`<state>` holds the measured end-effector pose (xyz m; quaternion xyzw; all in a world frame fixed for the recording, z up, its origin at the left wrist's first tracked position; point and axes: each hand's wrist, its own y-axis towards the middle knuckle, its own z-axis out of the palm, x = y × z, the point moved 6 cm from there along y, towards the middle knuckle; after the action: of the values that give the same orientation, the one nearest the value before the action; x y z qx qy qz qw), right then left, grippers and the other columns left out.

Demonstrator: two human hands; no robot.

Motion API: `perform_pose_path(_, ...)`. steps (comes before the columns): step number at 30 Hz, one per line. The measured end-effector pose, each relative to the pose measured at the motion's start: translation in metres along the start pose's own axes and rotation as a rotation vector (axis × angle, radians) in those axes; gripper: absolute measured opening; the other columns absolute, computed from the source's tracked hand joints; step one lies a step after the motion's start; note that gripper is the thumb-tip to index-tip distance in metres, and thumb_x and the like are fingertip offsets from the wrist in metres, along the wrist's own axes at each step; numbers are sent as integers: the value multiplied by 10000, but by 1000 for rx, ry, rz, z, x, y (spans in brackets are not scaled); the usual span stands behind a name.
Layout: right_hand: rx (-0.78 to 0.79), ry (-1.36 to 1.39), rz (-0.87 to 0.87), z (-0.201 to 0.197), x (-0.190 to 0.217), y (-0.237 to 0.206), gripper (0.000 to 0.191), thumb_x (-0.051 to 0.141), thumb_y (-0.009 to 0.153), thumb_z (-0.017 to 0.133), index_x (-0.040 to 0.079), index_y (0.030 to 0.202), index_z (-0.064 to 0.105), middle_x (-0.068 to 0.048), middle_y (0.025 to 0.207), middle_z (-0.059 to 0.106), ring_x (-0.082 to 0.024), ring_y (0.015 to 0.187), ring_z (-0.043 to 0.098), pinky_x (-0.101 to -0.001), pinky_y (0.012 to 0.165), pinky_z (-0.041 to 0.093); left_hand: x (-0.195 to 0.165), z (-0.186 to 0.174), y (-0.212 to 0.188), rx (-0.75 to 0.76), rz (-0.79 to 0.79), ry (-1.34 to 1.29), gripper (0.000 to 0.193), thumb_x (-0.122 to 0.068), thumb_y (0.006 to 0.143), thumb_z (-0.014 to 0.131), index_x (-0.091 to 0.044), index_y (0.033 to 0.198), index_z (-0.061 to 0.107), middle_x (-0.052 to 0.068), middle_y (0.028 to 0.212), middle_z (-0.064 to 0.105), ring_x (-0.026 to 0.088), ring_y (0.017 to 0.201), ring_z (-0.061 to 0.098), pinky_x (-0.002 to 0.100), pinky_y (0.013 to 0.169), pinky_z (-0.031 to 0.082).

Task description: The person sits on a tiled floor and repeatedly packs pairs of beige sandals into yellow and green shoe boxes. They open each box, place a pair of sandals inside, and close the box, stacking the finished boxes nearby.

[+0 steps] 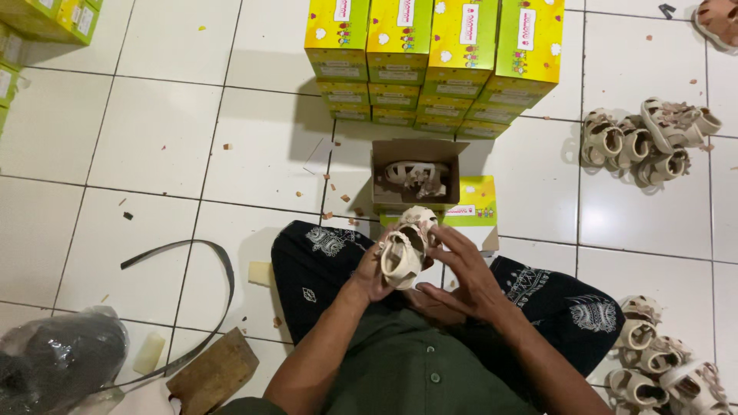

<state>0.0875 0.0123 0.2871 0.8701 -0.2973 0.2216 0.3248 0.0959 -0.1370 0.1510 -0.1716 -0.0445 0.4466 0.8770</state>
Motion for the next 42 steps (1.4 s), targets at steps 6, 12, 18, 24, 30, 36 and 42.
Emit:
perform_pose_path(6,-42,-188,-15,-2,-8,-34,1033,214,565,941,108,1457,432,-137,1583,373,-371,1468,345,-548,1182,384,55,-13,7,9,18,183,456,-385,1073,520,-35,1350,614,132,1279,696,244,1135,713,415,1031,598)
perform_pose_path(12,-52,-105,3,-25,-14,-23,1008,169,568,941,104,1445,448,-135,1574,468,-355,1459,470,-480,1177,462,75,26,0,211,-106,120,580,-569,971,597,-112,1327,616,73,1165,707,212,1039,702,504,940,615)
perform_pose_path(18,-106,-218,-53,-30,-9,15,979,263,582,949,-15,1396,481,-229,1428,531,-412,1336,515,-523,1123,443,58,25,26,60,62,268,632,-587,995,510,-89,1381,561,53,1215,715,194,1097,708,402,974,597)
perform_pose_path(24,-95,-81,169,-35,-55,58,778,220,763,823,44,1407,424,-232,1391,595,-382,1217,640,-453,1021,553,15,-7,41,-464,38,668,655,-494,1040,402,31,1425,482,246,1097,734,282,826,772,406,771,638)
perform_pose_path(30,292,-204,162,-1,-107,125,806,294,726,815,61,1397,434,-256,1259,640,-442,1061,663,-504,871,566,-65,-46,60,-781,293,740,947,-370,938,531,-125,1603,-98,283,1283,613,324,859,734,377,673,615)
perform_pose_path(36,733,-155,455,49,-142,152,793,338,700,789,167,1403,462,-167,1164,734,-353,962,748,-446,878,599,-83,-77,77,-850,275,1070,990,-513,1024,549,9,1613,-51,368,1553,367,370,1168,661,402,903,600)
perform_pose_path(42,654,-151,257,74,-157,156,765,364,763,849,86,1405,540,-231,1191,702,-381,1070,681,-484,936,548,-90,-65,71,-770,284,922,1012,-512,944,534,-72,1594,-105,335,1587,213,397,1209,640,444,959,590)
